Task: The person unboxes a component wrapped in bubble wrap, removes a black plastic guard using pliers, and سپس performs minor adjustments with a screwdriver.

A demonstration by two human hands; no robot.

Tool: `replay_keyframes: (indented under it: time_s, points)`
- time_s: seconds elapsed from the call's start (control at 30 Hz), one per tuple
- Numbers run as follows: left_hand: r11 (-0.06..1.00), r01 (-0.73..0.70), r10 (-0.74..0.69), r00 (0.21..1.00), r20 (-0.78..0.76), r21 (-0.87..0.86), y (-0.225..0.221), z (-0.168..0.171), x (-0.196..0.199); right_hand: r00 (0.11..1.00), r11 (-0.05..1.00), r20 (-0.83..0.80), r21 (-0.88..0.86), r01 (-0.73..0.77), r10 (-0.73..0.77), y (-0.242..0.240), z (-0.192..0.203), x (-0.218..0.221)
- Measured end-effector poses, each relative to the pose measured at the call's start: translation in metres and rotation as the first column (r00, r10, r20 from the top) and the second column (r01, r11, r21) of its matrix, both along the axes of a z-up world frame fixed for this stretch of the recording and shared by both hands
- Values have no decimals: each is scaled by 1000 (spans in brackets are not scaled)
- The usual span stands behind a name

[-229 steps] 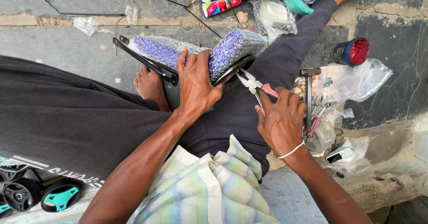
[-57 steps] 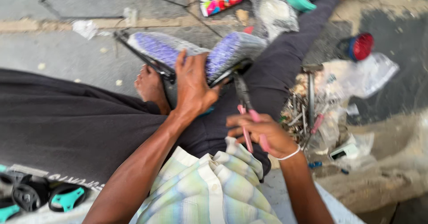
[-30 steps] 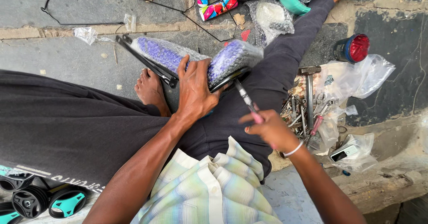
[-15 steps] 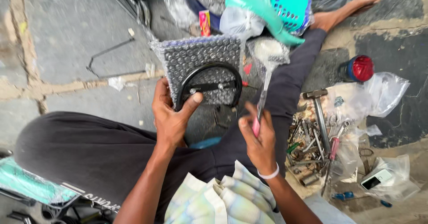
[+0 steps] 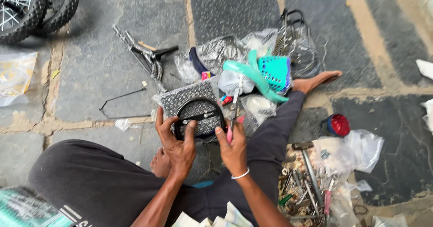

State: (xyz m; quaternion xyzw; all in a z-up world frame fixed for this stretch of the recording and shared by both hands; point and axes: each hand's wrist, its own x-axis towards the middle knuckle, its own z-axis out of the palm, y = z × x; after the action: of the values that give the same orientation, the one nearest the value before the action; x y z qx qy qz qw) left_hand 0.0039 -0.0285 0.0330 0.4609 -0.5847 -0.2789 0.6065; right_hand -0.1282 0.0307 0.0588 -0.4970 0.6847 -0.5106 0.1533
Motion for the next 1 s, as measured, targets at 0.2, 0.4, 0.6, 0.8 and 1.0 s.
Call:
replay_keyframes:
  time_s: [0.2,0.4,0.6,0.8,1.0]
  points:
    - [964,36,-19,998,-68,262,-3,-5,-2,999,997,37,81,11,-14,6,-12,-4]
    - [991,129,-128,991,44,-28,-3,-8,-4,998,994,14,94,61,-62,13,-27,-11]
    - [981,189,-186,980,65,-52,-1,-5,6,999,999,39,48,26,-28,17,-28,-6]
    - [960,262,-260,965,-29,103,-8,-4,3,999,997,39,66,26,-29,17,-28,-7]
    - [975,211,-203,973,112,-63,1,-11,3,992,992,105,111,64,-75,21,-25,-8]
